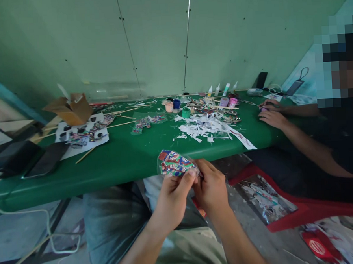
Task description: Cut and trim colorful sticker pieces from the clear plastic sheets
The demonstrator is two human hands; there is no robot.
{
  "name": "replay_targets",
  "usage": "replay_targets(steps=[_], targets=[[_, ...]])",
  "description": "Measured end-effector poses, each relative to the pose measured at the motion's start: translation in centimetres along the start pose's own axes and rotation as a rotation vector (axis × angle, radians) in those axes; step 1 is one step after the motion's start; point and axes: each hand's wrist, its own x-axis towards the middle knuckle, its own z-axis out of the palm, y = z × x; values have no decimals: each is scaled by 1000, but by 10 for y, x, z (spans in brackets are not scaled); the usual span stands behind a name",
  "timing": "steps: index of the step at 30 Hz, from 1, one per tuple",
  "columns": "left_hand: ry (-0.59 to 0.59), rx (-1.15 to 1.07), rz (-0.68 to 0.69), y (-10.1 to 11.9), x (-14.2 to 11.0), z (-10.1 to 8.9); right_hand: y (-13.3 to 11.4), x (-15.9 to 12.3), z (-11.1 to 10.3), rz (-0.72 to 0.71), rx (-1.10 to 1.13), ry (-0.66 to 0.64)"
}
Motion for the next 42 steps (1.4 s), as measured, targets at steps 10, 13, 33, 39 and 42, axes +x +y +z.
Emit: replay_targets(steps=[10, 13, 33, 39, 42], targets=[[-34, 103, 30, 8, -3, 4, 0, -2, 0, 30, -57, 27], [-51, 112, 1, 6, 0, 1, 1, -2, 0, 68, -90, 25], [-280, 69, -228, 28, 6, -6, 16, 7, -10, -101, 12, -186], [-217, 28, -242, 27, 6, 0, 15, 6, -8, -82, 14, -163], [-204, 45, -238, 26, 7, 0, 14, 6, -9, -68, -1, -185]])
